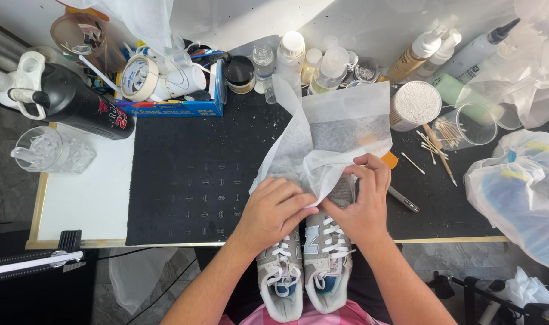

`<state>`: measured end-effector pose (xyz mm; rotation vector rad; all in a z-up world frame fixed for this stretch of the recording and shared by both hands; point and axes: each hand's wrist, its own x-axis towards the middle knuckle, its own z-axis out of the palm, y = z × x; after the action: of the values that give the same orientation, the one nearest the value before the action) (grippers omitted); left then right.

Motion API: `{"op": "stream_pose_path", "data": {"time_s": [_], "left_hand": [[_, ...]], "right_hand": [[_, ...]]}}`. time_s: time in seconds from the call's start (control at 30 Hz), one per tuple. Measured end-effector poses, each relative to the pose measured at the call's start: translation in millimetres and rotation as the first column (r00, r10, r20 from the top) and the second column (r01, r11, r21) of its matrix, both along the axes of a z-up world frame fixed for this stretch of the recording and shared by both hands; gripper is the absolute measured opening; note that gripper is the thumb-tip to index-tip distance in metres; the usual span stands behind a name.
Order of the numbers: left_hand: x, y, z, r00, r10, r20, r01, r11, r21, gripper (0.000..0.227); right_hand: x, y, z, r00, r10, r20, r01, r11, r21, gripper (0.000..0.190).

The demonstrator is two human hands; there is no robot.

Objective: The person wraps a pair of grey New Balance sneakers in a white tissue sheet and places them into a larger white bag. They then remove a pair of blue Hoka running shoes from a similar bag, inspect them, and place them on the table.

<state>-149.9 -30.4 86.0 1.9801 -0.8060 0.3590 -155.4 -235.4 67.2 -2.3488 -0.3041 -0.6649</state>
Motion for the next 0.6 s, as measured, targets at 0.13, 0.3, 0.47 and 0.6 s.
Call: {"op": "stream_pose_path", "data": {"time_s": [0.13,0.3,0.47,0.6], "left_hand": [[-2,-2,-5,0.998,-0.001,0.056,-0.003,0.998,0.066,0.020],[1,7,-17,0.971,0.180,0.157,-0.200,0.972,0.125,0.030],[0,18,-31,0.918,0.323,0.230,-0.354,0.928,0.112,0.027],[-1,27,-49,0.847,0.426,0.319,-0.463,0.885,0.047,0.027]], "right_hand": [[-1,5,3,0.996,-0.089,-0.007,0.087,0.988,-0.131,0.038],[1,-21,-11,0.974,-0.041,0.225,0.067,0.992,-0.110,0.025],[2,-45,-39,0.917,-0.016,0.398,0.068,0.991,-0.116,0.027],[0,-47,-58,0.962,-0.117,0.247,0.135,0.989,-0.057,0.025]]}}
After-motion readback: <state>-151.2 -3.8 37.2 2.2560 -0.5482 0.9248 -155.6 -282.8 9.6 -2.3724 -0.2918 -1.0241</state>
